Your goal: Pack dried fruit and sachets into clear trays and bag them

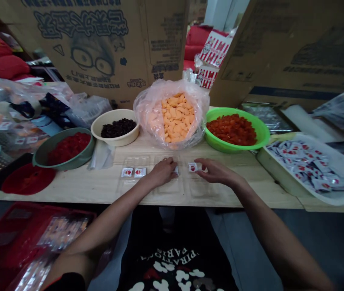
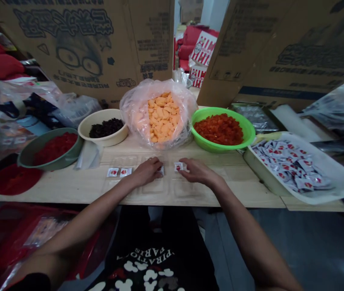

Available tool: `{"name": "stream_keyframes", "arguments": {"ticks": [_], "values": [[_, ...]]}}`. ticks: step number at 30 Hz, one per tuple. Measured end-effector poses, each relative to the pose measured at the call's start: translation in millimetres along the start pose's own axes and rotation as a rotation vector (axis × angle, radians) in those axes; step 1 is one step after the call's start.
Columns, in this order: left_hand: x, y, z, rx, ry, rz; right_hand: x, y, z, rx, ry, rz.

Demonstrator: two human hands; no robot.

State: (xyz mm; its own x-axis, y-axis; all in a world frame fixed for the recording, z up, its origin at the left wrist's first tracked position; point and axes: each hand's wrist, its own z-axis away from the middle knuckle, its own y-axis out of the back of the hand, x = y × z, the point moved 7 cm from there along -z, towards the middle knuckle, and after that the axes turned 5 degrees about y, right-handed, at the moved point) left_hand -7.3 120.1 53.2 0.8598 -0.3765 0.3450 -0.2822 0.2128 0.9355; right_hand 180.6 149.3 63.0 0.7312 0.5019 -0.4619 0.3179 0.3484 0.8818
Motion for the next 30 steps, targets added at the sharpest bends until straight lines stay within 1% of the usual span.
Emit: {"name": "stream_keyframes", "arguments": {"ticks": [2, 4, 5, 7, 9, 11, 13, 15, 16, 17, 18, 20, 23, 24, 25, 28, 30], "values": [[1.9, -0.1, -4.6, -0.011, 0.017, 0.002, 19.3, 11.5, 7.0, 0.054, -0.116, -0.134], [4.1, -0.2, -7.2, -0.009, 0.026, 0.019, 36.9, 17.2, 14.5, 0.107, -0.221, -0.284], [4.3, -0.4, -8.1, -0.006, 0.037, 0.029, 42.6, 17.6, 17.3, 0.131, -0.252, -0.346], [3.1, -1.8, -9.7, 0.001, 0.064, 0.046, 46.5, 14.7, 19.5, 0.160, -0.262, -0.400], [0.1, -4.2, -10.5, 0.008, 0.092, 0.072, 43.8, 10.5, 18.2, 0.171, -0.228, -0.340], [-3.8, -3.7, -10.0, 0.065, 0.113, 0.138, 41.5, 9.3, 16.7, 0.190, -0.200, -0.204], [-9.3, 2.2, -6.5, 0.201, 0.144, 0.241, 44.5, 12.9, 18.0, 0.222, -0.214, -0.053], [-17.7, 8.2, 1.2, 0.354, 0.231, 0.335, 51.7, 18.3, 22.8, 0.241, -0.265, 0.063], [-21.8, 8.6, 5.8, 0.398, 0.290, 0.370, 55.3, 20.0, 26.1, 0.232, -0.293, 0.104], [-24.5, 7.1, 10.4, 0.416, 0.341, 0.392, 58.7, 20.7, 29.7, 0.213, -0.324, 0.137], [-25.2, 4.6, 14.8, 0.414, 0.369, 0.395, 61.3, 20.4, 33.5, 0.188, -0.353, 0.165], [-20.1, -0.4, 23.6, 0.402, 0.343, 0.351, 62.3, 16.7, 39.4, 0.130, -0.375, 0.211], [-8.9, -7.2, 41.4, 0.434, 0.271, 0.200, 56.6, 6.0, 42.4, 0.054, -0.327, 0.281], [-4.8, -11.6, 47.0, 0.421, 0.251, 0.143, 54.7, 2.5, 42.2, 0.039, -0.310, 0.306], [0.1, -17.7, 51.7, 0.384, 0.222, 0.086, 53.7, -0.8, 41.7, 0.029, -0.302, 0.328], [16.0, -39.7, 61.5, 0.192, 0.094, -0.063, 53.3, -6.1, 38.9, 0.036, -0.301, 0.374], [20.4, -47.9, 65.6, 0.097, 0.047, -0.119, 53.6, -6.7, 36.7, 0.045, -0.298, 0.385]]}}
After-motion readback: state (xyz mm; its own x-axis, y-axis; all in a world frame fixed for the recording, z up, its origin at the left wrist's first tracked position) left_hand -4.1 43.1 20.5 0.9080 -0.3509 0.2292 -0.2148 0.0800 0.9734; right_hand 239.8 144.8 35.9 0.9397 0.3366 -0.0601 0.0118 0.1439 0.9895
